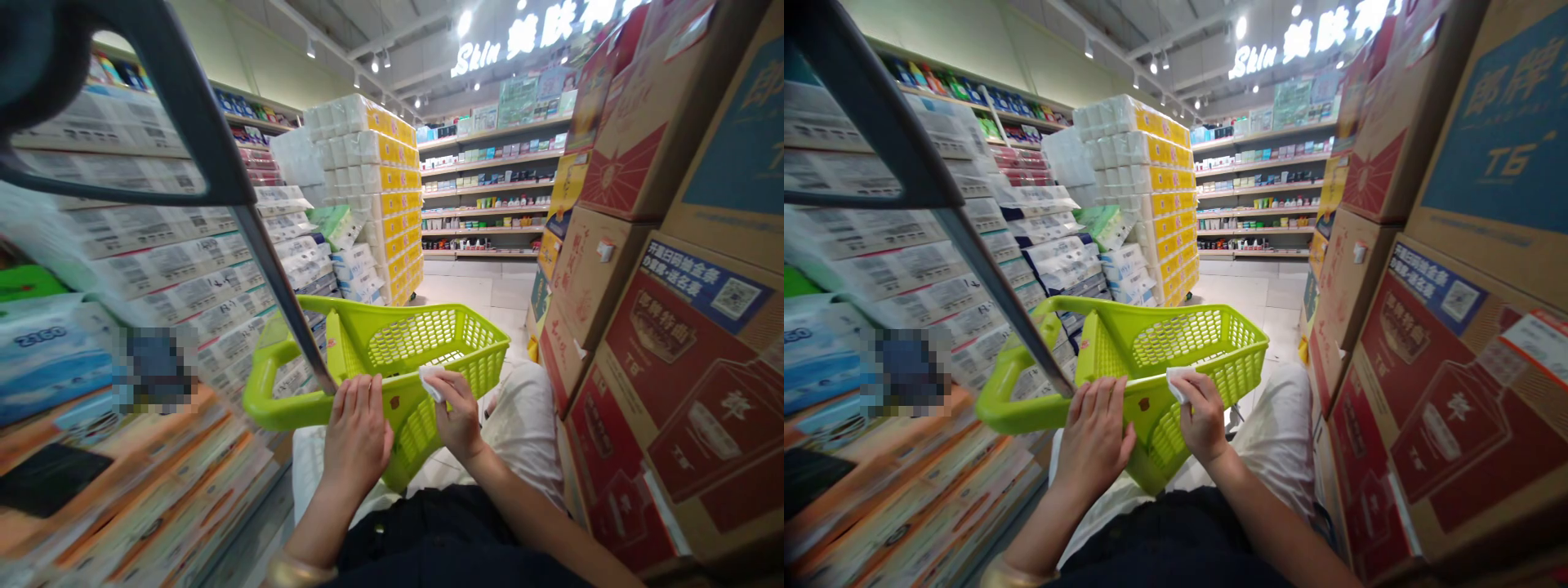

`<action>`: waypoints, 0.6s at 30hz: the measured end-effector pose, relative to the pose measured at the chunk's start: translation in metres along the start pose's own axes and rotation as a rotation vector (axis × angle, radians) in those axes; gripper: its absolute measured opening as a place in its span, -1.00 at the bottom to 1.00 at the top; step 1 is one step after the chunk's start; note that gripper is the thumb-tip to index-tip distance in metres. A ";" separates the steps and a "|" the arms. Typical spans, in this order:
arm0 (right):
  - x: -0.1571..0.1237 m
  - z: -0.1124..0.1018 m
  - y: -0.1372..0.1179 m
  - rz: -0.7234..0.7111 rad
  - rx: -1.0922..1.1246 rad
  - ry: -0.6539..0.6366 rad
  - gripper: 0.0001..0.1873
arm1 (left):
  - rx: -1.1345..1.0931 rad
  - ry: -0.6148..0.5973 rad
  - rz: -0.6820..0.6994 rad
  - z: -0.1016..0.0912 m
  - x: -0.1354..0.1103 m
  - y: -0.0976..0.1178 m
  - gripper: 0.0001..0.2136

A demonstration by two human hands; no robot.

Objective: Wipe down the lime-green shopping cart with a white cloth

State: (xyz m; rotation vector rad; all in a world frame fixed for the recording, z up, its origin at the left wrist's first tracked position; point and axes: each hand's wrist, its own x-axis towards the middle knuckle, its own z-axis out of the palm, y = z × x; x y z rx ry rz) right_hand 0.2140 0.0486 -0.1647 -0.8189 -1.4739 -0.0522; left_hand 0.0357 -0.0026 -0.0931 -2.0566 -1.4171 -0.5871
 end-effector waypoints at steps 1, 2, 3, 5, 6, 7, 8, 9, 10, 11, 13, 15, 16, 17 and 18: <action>0.004 -0.001 -0.002 -0.005 0.003 0.021 -0.56 | 0.003 0.000 0.001 0.000 0.000 0.000 -0.47; 0.008 -0.001 -0.004 -0.009 -0.003 0.028 -0.58 | 0.005 0.001 0.001 0.000 0.000 0.000 -0.47; 0.012 -0.001 -0.006 -0.015 -0.016 0.016 -0.58 | 0.007 0.004 0.000 -0.001 0.000 0.001 -0.47; 0.018 0.004 -0.010 -0.031 -0.049 -0.060 -0.56 | 0.006 0.004 -0.003 -0.001 0.000 0.001 -0.47; 0.019 0.008 -0.012 -0.044 -0.058 -0.118 -0.53 | 0.006 0.005 -0.004 -0.001 0.000 0.001 -0.48; 0.019 0.012 -0.014 -0.057 -0.057 -0.179 -0.50 | 0.006 0.007 -0.005 -0.001 -0.001 0.001 -0.48; 0.019 0.016 -0.016 -0.068 -0.047 -0.228 -0.47 | 0.007 0.009 -0.005 -0.002 -0.001 0.001 -0.48; 0.018 0.020 -0.018 -0.074 -0.032 -0.262 -0.45 | 0.008 0.009 -0.004 -0.002 0.000 0.001 -0.48; 0.016 0.024 -0.020 -0.075 -0.015 -0.277 -0.42 | 0.010 0.006 -0.003 -0.002 0.000 0.001 -0.48; 0.015 0.026 -0.022 -0.073 0.000 -0.279 -0.40 | 0.012 0.005 -0.002 -0.002 0.000 0.001 -0.48; 0.014 0.029 -0.024 -0.073 0.023 -0.277 -0.38 | 0.017 0.007 0.001 -0.003 -0.001 0.001 -0.48; 0.014 0.028 -0.025 -0.091 0.031 -0.298 -0.42 | 0.024 0.020 0.000 -0.002 -0.001 0.000 -0.49; 0.015 0.027 -0.025 -0.101 0.031 -0.310 -0.45 | 0.027 0.027 -0.001 -0.002 -0.001 0.000 -0.49; 0.015 0.026 -0.026 -0.106 0.029 -0.317 -0.48 | 0.028 0.032 -0.002 -0.001 -0.001 0.000 -0.50; 0.016 0.026 -0.026 -0.106 0.027 -0.319 -0.49 | 0.026 0.034 -0.004 -0.001 -0.001 0.000 -0.50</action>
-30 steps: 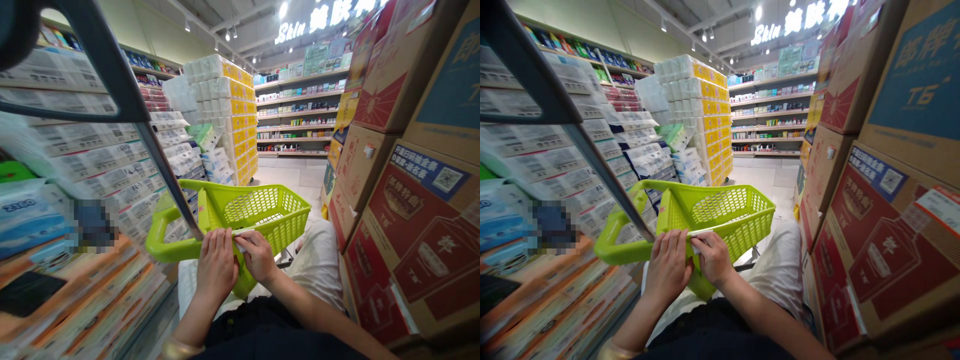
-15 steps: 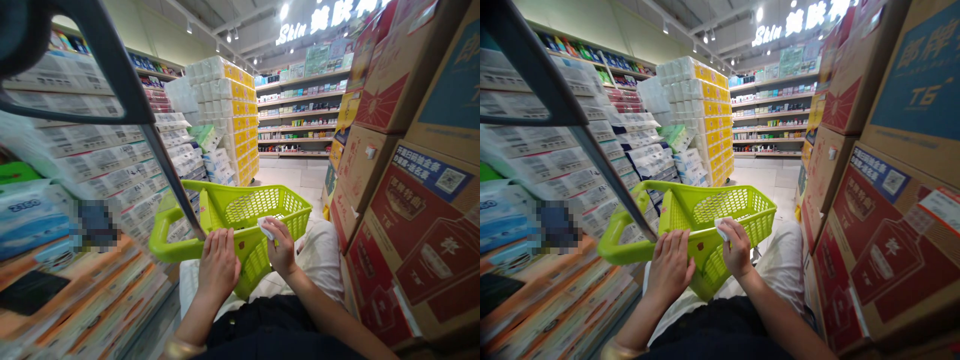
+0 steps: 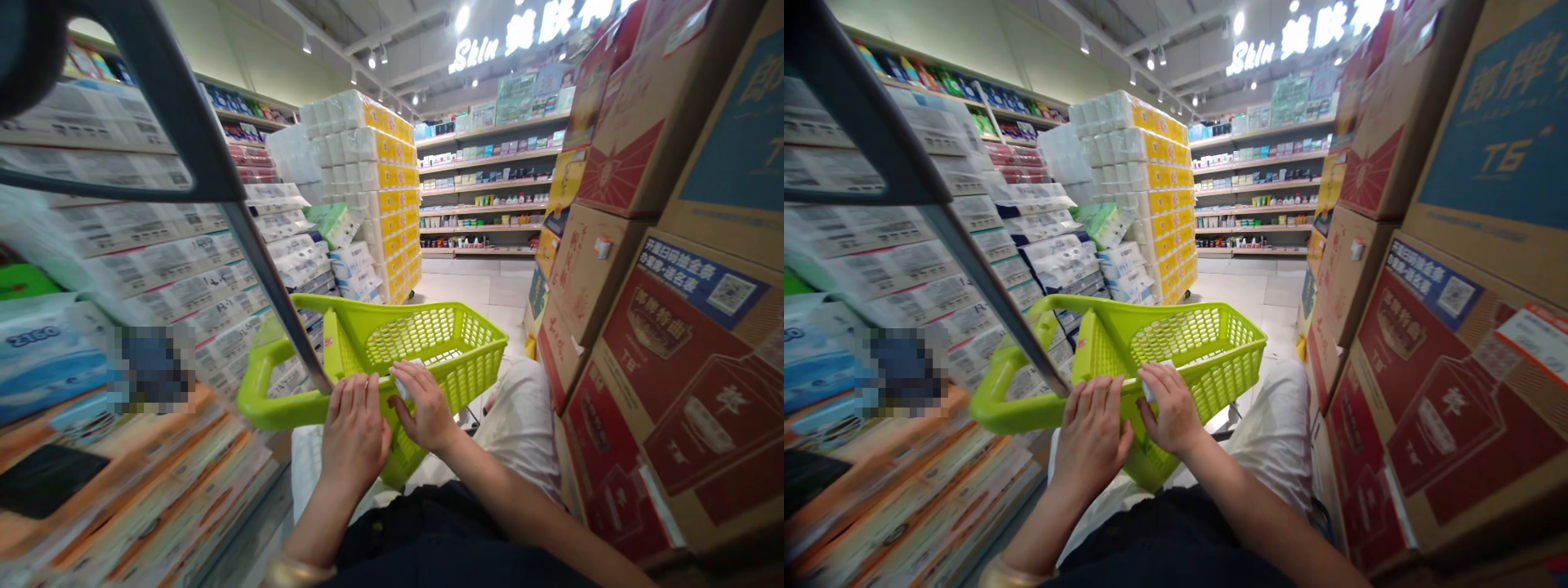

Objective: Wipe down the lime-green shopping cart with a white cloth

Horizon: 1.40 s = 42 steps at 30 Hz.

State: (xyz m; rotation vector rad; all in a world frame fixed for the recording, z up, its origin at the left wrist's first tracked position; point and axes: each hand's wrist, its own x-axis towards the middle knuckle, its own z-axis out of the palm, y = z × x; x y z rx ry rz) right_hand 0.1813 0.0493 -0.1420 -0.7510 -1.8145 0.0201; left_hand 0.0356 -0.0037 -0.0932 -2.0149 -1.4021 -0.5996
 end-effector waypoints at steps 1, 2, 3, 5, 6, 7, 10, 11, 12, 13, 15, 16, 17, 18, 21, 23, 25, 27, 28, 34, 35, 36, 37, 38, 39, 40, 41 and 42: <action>0.000 0.000 0.000 0.004 -0.001 0.002 -0.50 | -0.004 0.002 -0.002 0.000 0.000 0.000 -0.50; 0.001 -0.001 0.000 0.008 -0.002 0.004 -0.50 | -0.008 0.002 -0.004 0.000 0.000 0.000 -0.50; 0.001 -0.001 0.001 0.009 -0.002 0.003 -0.49 | -0.012 -0.001 -0.004 0.001 0.000 0.000 -0.50; 0.000 -0.002 0.005 0.005 -0.012 0.009 -0.46 | -0.017 -0.009 -0.004 0.000 0.000 0.000 -0.50; -0.001 -0.003 0.008 0.009 -0.027 0.018 -0.45 | -0.019 -0.012 -0.003 0.000 0.000 0.000 -0.50; -0.002 -0.005 0.011 0.022 -0.049 0.035 -0.44 | -0.022 -0.014 -0.003 0.000 0.000 0.000 -0.50; -0.006 -0.009 0.022 0.099 -0.121 0.094 -0.42 | -0.039 -0.013 -0.007 0.000 -0.001 0.000 -0.49; -0.006 -0.009 0.024 0.124 -0.131 0.109 -0.42 | -0.043 -0.012 -0.010 0.000 -0.001 0.000 -0.48; -0.006 -0.009 0.025 0.140 -0.131 0.123 -0.41 | -0.044 -0.011 -0.012 0.000 -0.001 0.000 -0.48; -0.006 -0.007 0.024 0.148 -0.120 0.131 -0.41 | -0.043 -0.010 -0.015 0.000 -0.001 0.000 -0.49; -0.003 -0.003 0.018 0.136 -0.079 0.130 -0.41 | -0.036 -0.009 -0.017 -0.001 -0.001 0.001 -0.49; -0.002 -0.001 0.015 0.123 -0.057 0.122 -0.41 | -0.030 -0.010 -0.016 -0.001 0.000 0.001 -0.50; -0.001 0.000 0.012 0.108 -0.038 0.112 -0.42 | -0.025 -0.012 -0.013 -0.002 0.000 0.001 -0.50; 0.000 0.001 0.010 0.094 -0.025 0.100 -0.42 | -0.021 -0.014 -0.010 -0.002 0.000 0.001 -0.50; -0.002 0.000 0.013 0.085 -0.030 0.083 -0.41 | -0.033 -0.014 -0.008 -0.002 -0.001 0.001 -0.50; -0.005 -0.002 0.019 0.121 -0.056 0.105 -0.43 | -0.046 -0.008 -0.013 -0.001 -0.001 0.001 -0.49; -0.007 -0.002 0.023 0.172 -0.078 0.142 -0.48 | -0.046 -0.005 -0.017 0.000 -0.001 0.001 -0.48; -0.006 0.001 0.020 0.192 -0.070 0.147 -0.51 | -0.038 -0.007 -0.019 0.000 -0.001 0.002 -0.47; -0.004 0.003 0.017 0.182 -0.056 0.136 -0.50 | -0.035 -0.008 -0.019 0.000 -0.001 0.001 -0.47; -0.001 0.000 0.012 0.083 -0.016 0.074 -0.43 | -0.036 -0.007 -0.007 -0.001 -0.001 0.000 -0.50; -0.002 -0.002 0.016 0.089 -0.029 0.077 -0.43 | -0.035 -0.006 -0.006 -0.001 -0.001 0.001 -0.50; -0.003 -0.005 0.020 0.102 -0.047 0.086 -0.44 | -0.032 -0.005 -0.006 -0.001 -0.001 0.001 -0.50; -0.004 -0.006 0.023 0.122 -0.067 0.097 -0.44 | -0.029 -0.003 -0.006 -0.001 -0.001 0.001 -0.51; -0.004 -0.007 0.024 0.145 -0.085 0.108 -0.45 | -0.025 -0.002 -0.008 -0.001 -0.001 0.002 -0.51; -0.004 -0.007 0.024 0.164 -0.095 0.117 -0.46 | -0.021 -0.002 -0.010 -0.001 0.000 0.002 -0.51; -0.003 -0.005 0.022 0.176 -0.096 0.119 -0.47 | -0.019 -0.003 -0.013 -0.001 0.000 0.003 -0.51; -0.001 -0.003 0.017 0.178 -0.086 0.114 -0.47 | -0.018 -0.004 -0.015 -0.001 0.000 0.003 -0.51; 0.002 -0.001 0.012 0.168 -0.067 0.101 -0.48 | -0.017 -0.006 -0.017 -0.001 0.000 0.003 -0.51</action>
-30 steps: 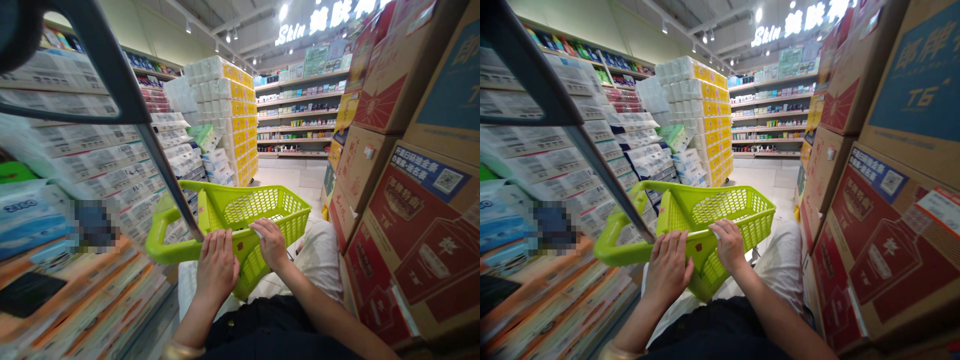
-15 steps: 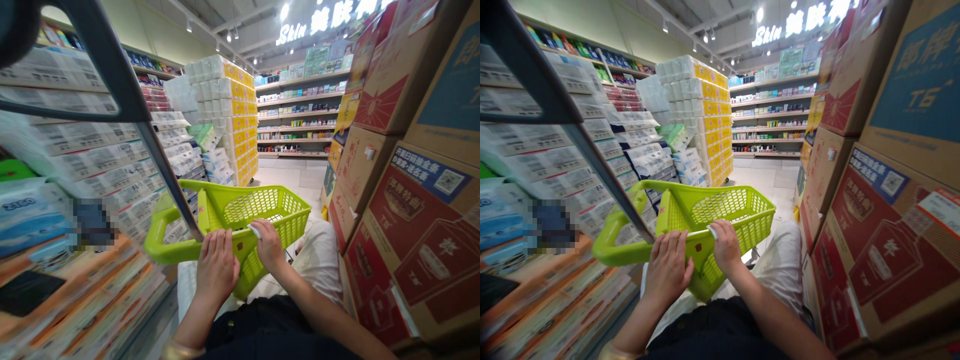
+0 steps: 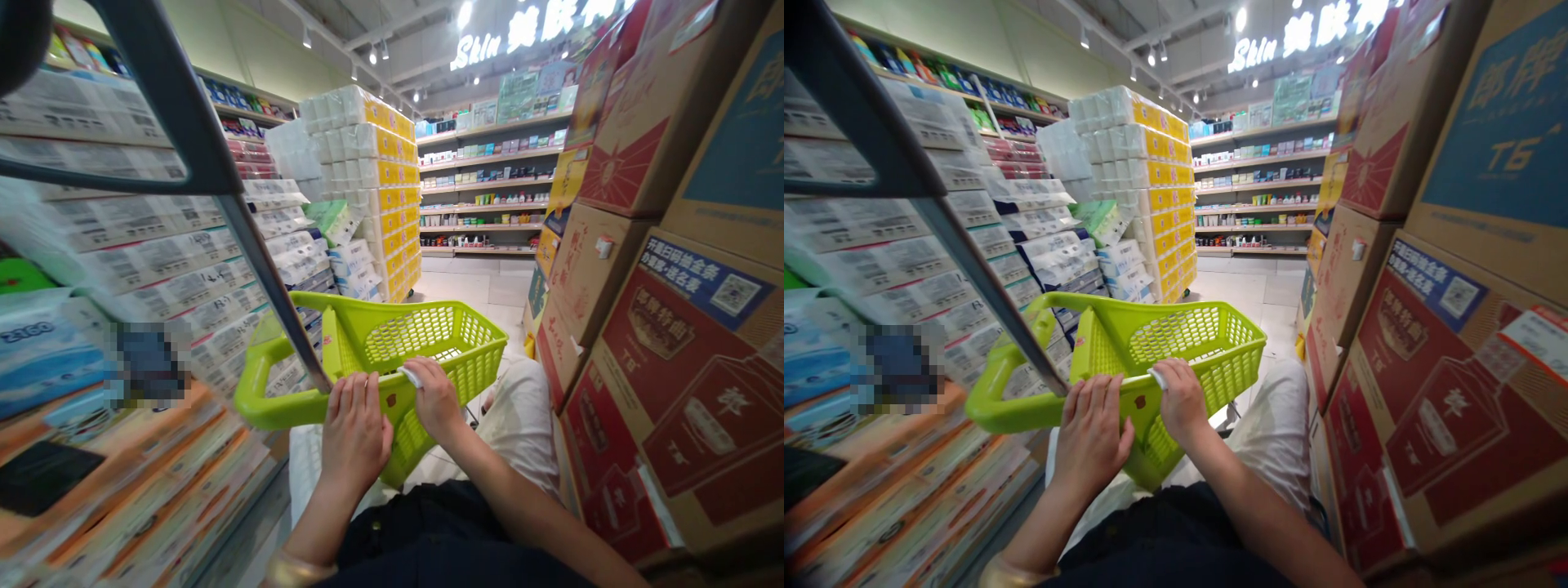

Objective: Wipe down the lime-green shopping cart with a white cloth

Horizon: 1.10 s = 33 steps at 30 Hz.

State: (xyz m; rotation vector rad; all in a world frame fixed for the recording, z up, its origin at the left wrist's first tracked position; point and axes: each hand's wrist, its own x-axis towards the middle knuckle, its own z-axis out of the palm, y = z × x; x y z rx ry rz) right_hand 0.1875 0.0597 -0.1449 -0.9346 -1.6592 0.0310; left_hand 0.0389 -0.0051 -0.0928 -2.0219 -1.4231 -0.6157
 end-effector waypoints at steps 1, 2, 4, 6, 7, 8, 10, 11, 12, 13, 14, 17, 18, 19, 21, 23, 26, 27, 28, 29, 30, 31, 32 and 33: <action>0.001 0.002 -0.006 -0.018 0.022 -0.019 -0.48 | 0.002 -0.003 0.000 0.000 0.000 0.000 -0.51; 0.002 0.003 -0.010 -0.040 0.044 -0.041 -0.48 | 0.004 -0.008 0.004 -0.001 0.000 0.000 -0.51; 0.003 0.003 -0.014 -0.073 0.068 -0.083 -0.46 | 0.011 -0.012 0.010 -0.002 0.000 0.000 -0.51; 0.003 -0.002 -0.008 -0.064 0.052 -0.087 -0.45 | 0.016 -0.016 0.015 -0.003 0.000 0.000 -0.51; 0.003 -0.004 -0.003 -0.046 0.032 -0.076 -0.45 | 0.018 -0.012 0.014 -0.004 0.000 0.000 -0.52; 0.002 -0.007 0.003 -0.023 0.009 -0.063 -0.45 | 0.019 -0.010 0.012 -0.004 0.001 0.000 -0.52; 0.002 -0.011 0.010 0.026 -0.029 -0.036 -0.48 | 0.020 -0.016 0.012 -0.004 0.001 0.001 -0.52; 0.002 -0.011 0.011 0.042 -0.035 -0.034 -0.49 | 0.019 -0.019 0.012 -0.004 0.002 0.001 -0.51; 0.002 -0.011 0.010 0.049 -0.032 -0.041 -0.49 | 0.017 -0.021 0.014 -0.003 0.002 0.001 -0.51; 0.003 -0.010 0.007 0.045 -0.021 -0.053 -0.48 | 0.014 -0.019 0.015 -0.002 0.002 0.001 -0.51; 0.003 -0.009 0.003 0.033 -0.006 -0.068 -0.48 | 0.010 -0.011 0.015 -0.002 0.001 0.000 -0.51; 0.005 -0.007 -0.008 0.000 0.024 -0.110 -0.45 | 0.005 0.014 0.030 0.000 0.001 -0.005 -0.51; 0.005 -0.007 -0.010 0.000 0.024 -0.119 -0.44 | 0.009 0.008 0.041 0.001 0.000 -0.007 -0.52; 0.006 -0.007 -0.009 0.005 0.021 -0.127 -0.44 | 0.015 0.000 0.053 0.000 0.001 -0.009 -0.53; 0.007 -0.008 -0.005 0.016 0.010 -0.136 -0.45 | 0.025 -0.013 0.065 0.000 0.001 -0.014 -0.54; 0.008 -0.009 0.001 0.022 -0.004 -0.138 -0.46 | 0.026 -0.018 0.057 0.000 0.003 -0.018 -0.55; 0.009 -0.007 0.008 0.030 -0.029 -0.147 -0.45 | 0.013 -0.030 0.039 0.003 0.006 -0.025 -0.55; 0.009 -0.006 0.009 0.036 -0.037 -0.152 -0.45 | 0.007 -0.033 0.037 0.004 0.007 -0.027 -0.56; 0.010 -0.005 0.009 0.041 -0.043 -0.156 -0.44 | 0.003 -0.033 0.034 0.005 0.008 -0.029 -0.56; 0.010 -0.003 0.009 0.044 -0.046 -0.160 -0.44 | -0.001 -0.026 0.030 0.006 0.009 -0.031 -0.57; 0.010 -0.002 0.009 0.044 -0.048 -0.162 -0.43 | -0.003 -0.020 0.027 0.007 0.009 -0.033 -0.57; 0.010 -0.001 0.008 0.044 -0.048 -0.162 -0.43 | -0.004 -0.015 0.022 0.008 0.009 -0.035 -0.58; 0.010 0.000 0.008 0.044 -0.047 -0.161 -0.42 | -0.003 -0.010 0.017 0.008 0.010 -0.037 -0.58; 0.009 0.001 0.007 0.044 -0.044 -0.160 -0.42 | 0.000 -0.008 0.014 0.008 0.010 -0.039 -0.59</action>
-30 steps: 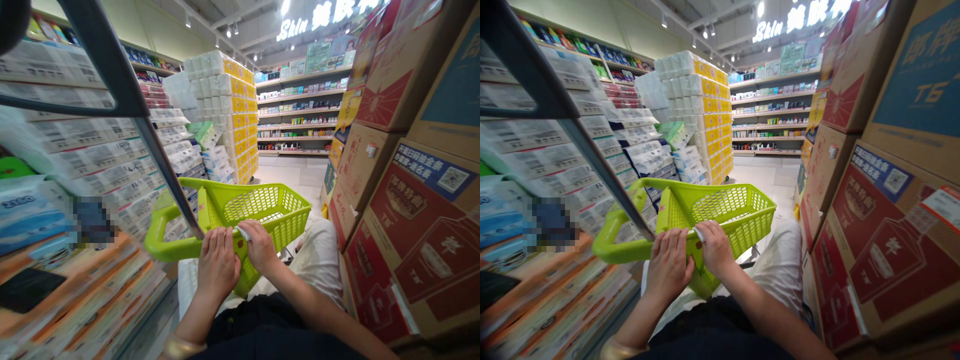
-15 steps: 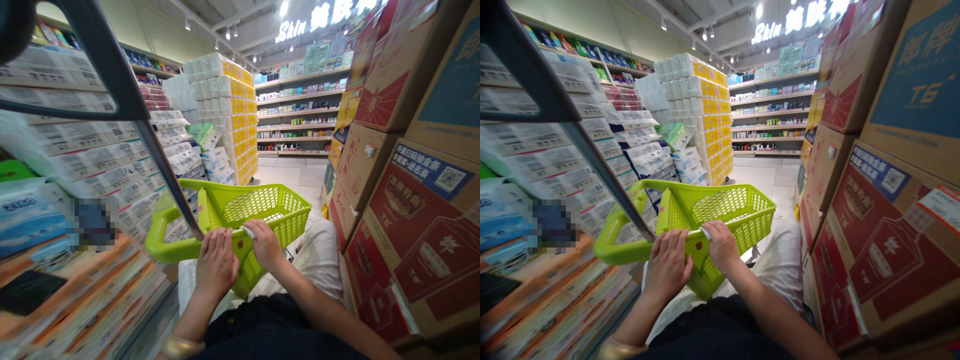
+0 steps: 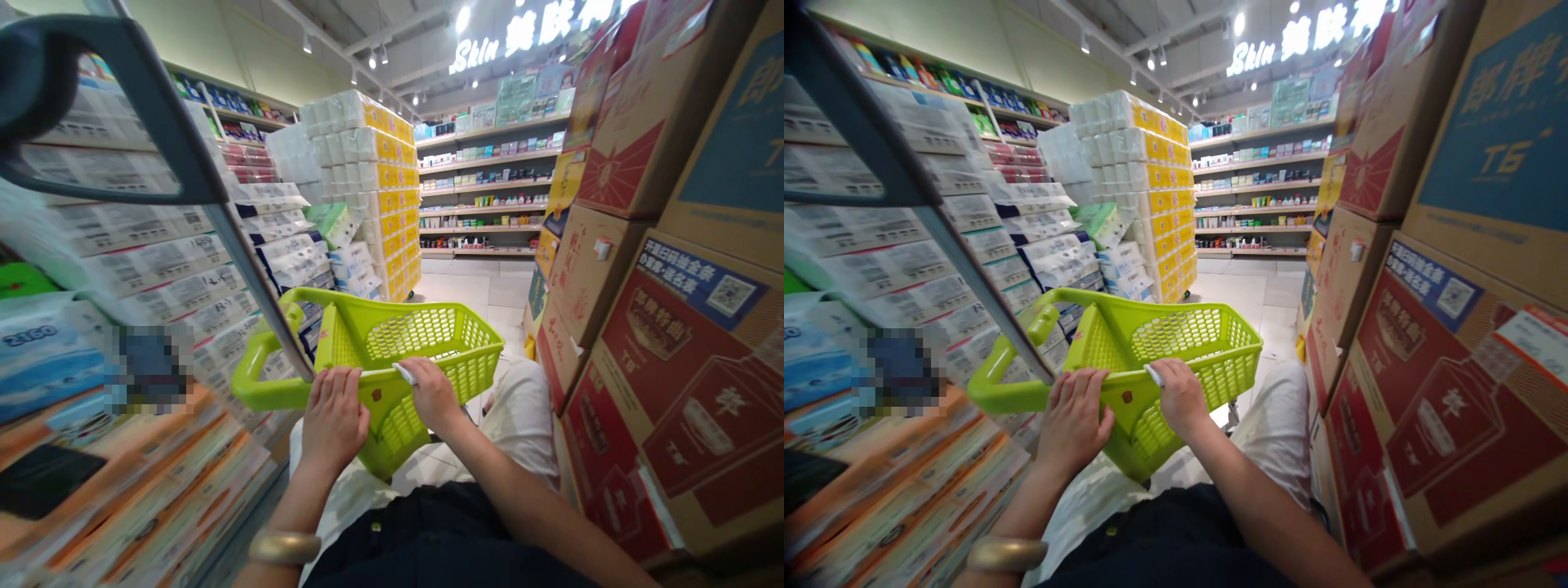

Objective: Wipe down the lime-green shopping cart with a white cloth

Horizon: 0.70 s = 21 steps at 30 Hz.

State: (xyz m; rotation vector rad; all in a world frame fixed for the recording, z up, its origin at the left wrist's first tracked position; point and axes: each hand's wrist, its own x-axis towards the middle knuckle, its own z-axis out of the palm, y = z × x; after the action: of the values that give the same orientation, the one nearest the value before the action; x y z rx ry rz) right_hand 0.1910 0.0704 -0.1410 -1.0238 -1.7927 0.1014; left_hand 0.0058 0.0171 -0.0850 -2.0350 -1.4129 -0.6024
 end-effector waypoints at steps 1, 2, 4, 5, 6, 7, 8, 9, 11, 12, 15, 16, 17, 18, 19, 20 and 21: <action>0.000 0.001 0.000 0.000 0.003 0.002 -0.41 | 0.004 -0.001 -0.002 0.000 0.000 -0.001 -0.59; -0.001 0.001 -0.001 0.000 0.007 0.005 -0.41 | 0.008 -0.003 -0.004 -0.001 0.000 -0.002 -0.60; -0.002 0.002 -0.002 -0.002 0.015 0.010 -0.41 | 0.018 0.003 -0.019 -0.002 0.000 -0.002 -0.62; -0.003 0.003 -0.003 -0.003 0.017 0.014 -0.41 | 0.024 0.006 -0.034 -0.004 0.000 0.000 -0.62; -0.004 0.003 -0.004 -0.004 0.018 0.020 -0.42 | 0.029 0.010 -0.057 -0.005 0.001 0.002 -0.63; -0.005 0.004 -0.005 -0.004 0.016 0.027 -0.42 | 0.032 0.014 -0.081 -0.006 0.001 0.005 -0.64; -0.005 0.004 -0.006 -0.004 0.013 0.033 -0.43 | 0.033 0.017 -0.099 -0.007 0.002 0.009 -0.63; -0.006 0.004 -0.008 -0.004 0.009 0.039 -0.43 | 0.028 0.021 -0.110 -0.007 0.004 0.013 -0.62; -0.008 0.005 -0.011 -0.008 0.001 0.045 -0.42 | 0.000 0.013 -0.088 -0.005 0.007 0.023 -0.59; -0.008 0.005 -0.012 -0.013 -0.003 0.045 -0.42 | -0.021 0.000 -0.066 -0.003 0.008 0.028 -0.58; -0.010 0.004 -0.011 -0.035 -0.017 0.042 -0.42 | -0.068 -0.073 -0.028 0.006 0.011 0.039 -0.54; -0.011 0.004 -0.009 -0.040 -0.023 0.041 -0.43 | -0.069 -0.098 -0.025 0.009 0.011 0.040 -0.53; -0.012 0.002 -0.005 -0.040 -0.030 0.044 -0.44 | -0.065 -0.117 -0.024 0.011 0.010 0.041 -0.52; -0.012 0.001 -0.001 -0.033 -0.040 0.051 -0.45 | -0.059 -0.131 -0.022 0.013 0.010 0.042 -0.52; -0.013 -0.001 0.004 -0.017 -0.055 0.063 -0.46 | -0.054 -0.140 -0.018 0.015 0.009 0.041 -0.52; -0.014 -0.003 0.008 0.007 -0.072 0.081 -0.46 | -0.051 -0.146 -0.013 0.015 0.008 0.041 -0.52; -0.014 -0.005 0.012 0.035 -0.091 0.100 -0.46 | -0.050 -0.150 -0.007 0.015 0.008 0.041 -0.52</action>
State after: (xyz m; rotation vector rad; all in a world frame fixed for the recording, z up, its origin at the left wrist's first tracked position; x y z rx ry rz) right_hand 0.2034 0.0665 -0.1554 -1.1066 -1.7016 -0.0100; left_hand 0.0471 0.0220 -0.0992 -2.1540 -1.5051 -0.5022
